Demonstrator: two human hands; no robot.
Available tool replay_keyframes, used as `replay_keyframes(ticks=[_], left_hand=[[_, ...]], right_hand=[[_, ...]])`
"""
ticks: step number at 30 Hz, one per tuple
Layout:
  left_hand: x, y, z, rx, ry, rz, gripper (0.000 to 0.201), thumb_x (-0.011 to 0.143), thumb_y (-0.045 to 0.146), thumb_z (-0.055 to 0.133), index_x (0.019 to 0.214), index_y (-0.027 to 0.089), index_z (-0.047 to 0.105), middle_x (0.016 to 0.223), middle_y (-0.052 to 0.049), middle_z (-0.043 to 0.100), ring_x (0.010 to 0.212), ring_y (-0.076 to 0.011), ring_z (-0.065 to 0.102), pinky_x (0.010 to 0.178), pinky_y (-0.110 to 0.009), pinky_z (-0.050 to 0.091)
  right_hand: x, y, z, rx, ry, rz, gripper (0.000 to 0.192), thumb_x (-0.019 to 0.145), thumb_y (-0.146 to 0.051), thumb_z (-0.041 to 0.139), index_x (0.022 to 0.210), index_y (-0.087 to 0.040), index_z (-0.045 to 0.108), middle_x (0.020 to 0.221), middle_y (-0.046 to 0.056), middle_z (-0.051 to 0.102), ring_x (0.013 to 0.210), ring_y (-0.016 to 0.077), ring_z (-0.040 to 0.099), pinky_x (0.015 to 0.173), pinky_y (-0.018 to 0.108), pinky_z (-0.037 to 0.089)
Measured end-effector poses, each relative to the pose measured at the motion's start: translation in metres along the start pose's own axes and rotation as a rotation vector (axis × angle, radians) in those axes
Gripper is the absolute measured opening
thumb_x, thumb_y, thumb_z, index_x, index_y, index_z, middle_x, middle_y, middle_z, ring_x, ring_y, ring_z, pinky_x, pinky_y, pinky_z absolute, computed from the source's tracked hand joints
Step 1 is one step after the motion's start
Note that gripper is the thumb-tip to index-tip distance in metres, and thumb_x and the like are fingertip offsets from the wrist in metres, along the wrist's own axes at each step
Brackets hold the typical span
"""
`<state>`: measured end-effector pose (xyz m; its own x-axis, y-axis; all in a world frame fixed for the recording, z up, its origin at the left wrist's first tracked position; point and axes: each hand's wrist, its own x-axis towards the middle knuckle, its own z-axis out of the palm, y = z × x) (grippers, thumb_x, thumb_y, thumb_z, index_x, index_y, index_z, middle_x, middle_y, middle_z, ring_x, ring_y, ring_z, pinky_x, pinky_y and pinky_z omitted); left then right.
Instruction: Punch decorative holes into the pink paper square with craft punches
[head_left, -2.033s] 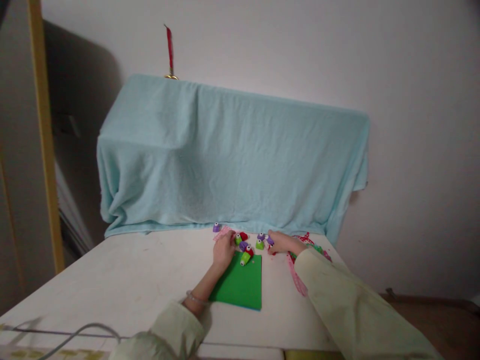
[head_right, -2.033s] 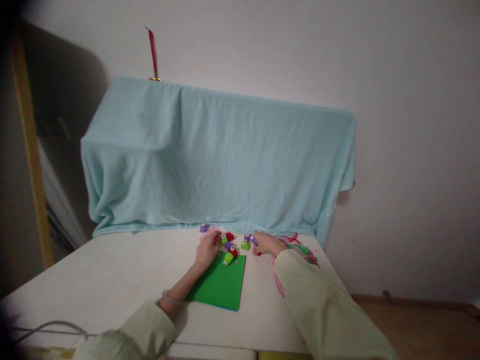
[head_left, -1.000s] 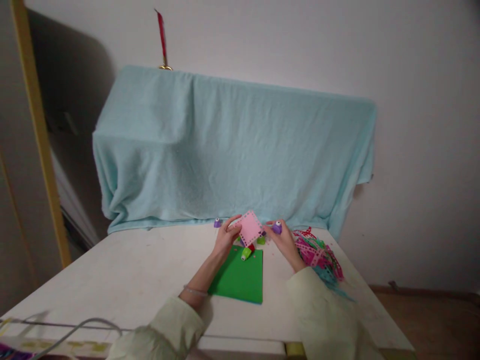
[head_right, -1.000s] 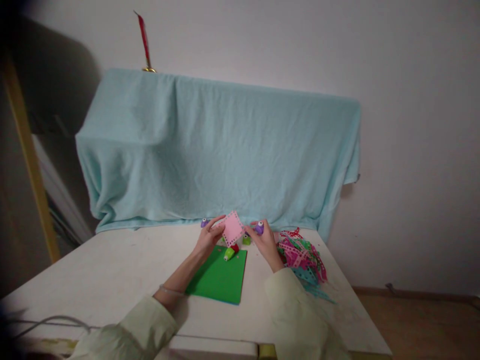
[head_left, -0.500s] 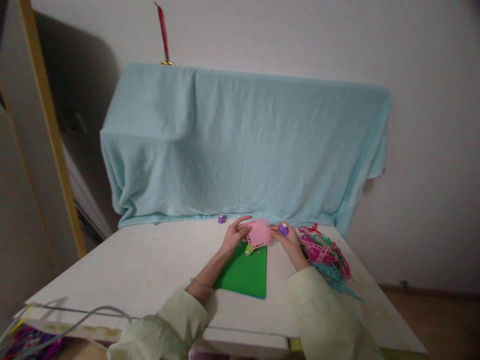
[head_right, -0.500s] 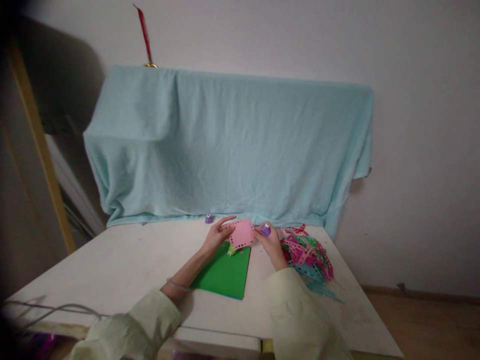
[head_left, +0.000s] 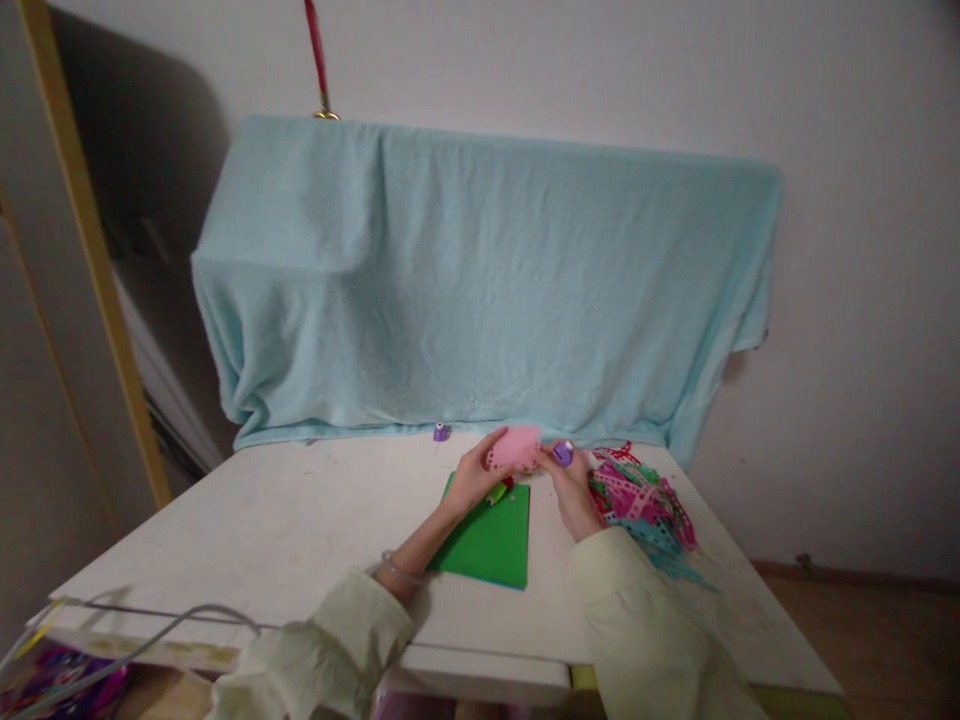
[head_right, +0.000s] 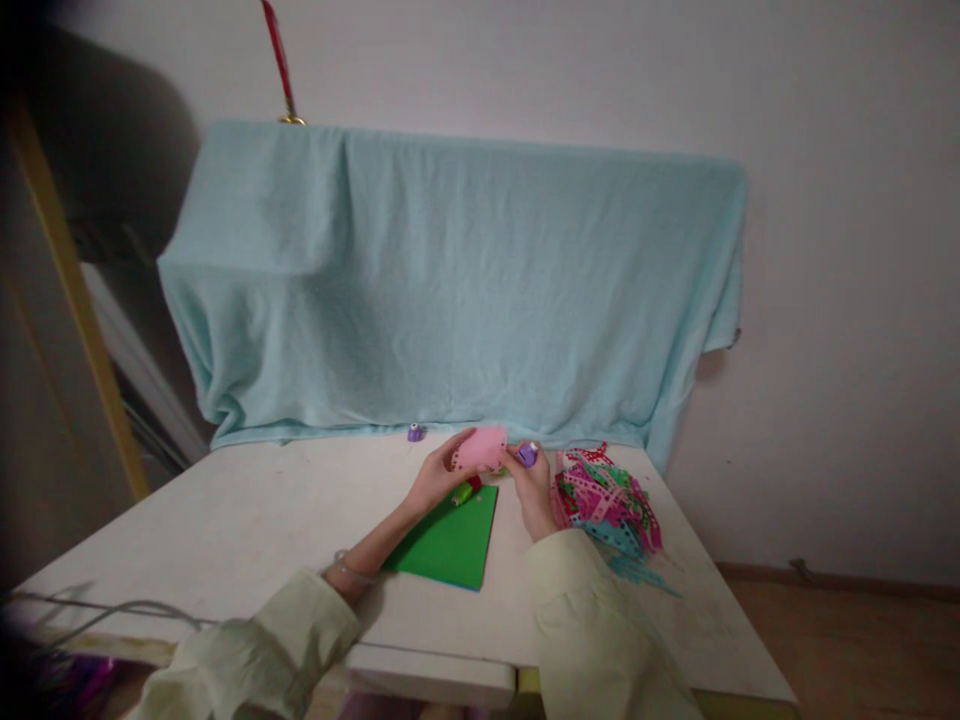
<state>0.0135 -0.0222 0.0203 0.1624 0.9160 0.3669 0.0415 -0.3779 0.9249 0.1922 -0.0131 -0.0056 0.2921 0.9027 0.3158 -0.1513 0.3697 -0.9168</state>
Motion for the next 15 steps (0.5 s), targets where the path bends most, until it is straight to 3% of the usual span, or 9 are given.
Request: replay_keyframes(ticks=[4, 10, 15], left_hand=[[0.001, -0.004, -0.003, 0.09, -0.009, -0.004, 0.067, 0.065, 0.034, 0.077, 0.127, 0.021, 0.057, 0.125, -0.007, 0.061, 0.111, -0.0227, 0.058, 0.097, -0.033, 0.044], [0.0, -0.008, -0.007, 0.178, -0.044, 0.021, 0.042, 0.078, 0.036, 0.063, 0.116, 0.02, 0.065, 0.104, -0.005, 0.07, 0.086, -0.0192, 0.065, 0.079, -0.026, 0.049], [-0.001, -0.012, -0.004, 0.171, -0.029, 0.006, 0.041, 0.078, 0.041, 0.062, 0.113, 0.019, 0.066, 0.095, -0.005, 0.072, 0.079, -0.0187, 0.066, 0.071, -0.024, 0.05]], right_hand=[[-0.002, -0.004, 0.003, 0.012, -0.02, 0.018, 0.039, 0.058, -0.037, 0.08, 0.078, -0.02, 0.051, 0.076, -0.002, 0.061, 0.068, 0.014, 0.055, 0.065, 0.027, 0.044], [-0.008, -0.011, 0.008, -0.024, -0.044, 0.031, 0.038, 0.057, -0.036, 0.081, 0.076, -0.02, 0.052, 0.073, -0.004, 0.056, 0.068, 0.0128, 0.053, 0.065, 0.026, 0.044], [-0.009, -0.011, 0.009, -0.048, -0.04, 0.015, 0.035, 0.059, -0.035, 0.079, 0.076, -0.02, 0.052, 0.072, -0.004, 0.055, 0.067, 0.0125, 0.051, 0.065, 0.027, 0.043]])
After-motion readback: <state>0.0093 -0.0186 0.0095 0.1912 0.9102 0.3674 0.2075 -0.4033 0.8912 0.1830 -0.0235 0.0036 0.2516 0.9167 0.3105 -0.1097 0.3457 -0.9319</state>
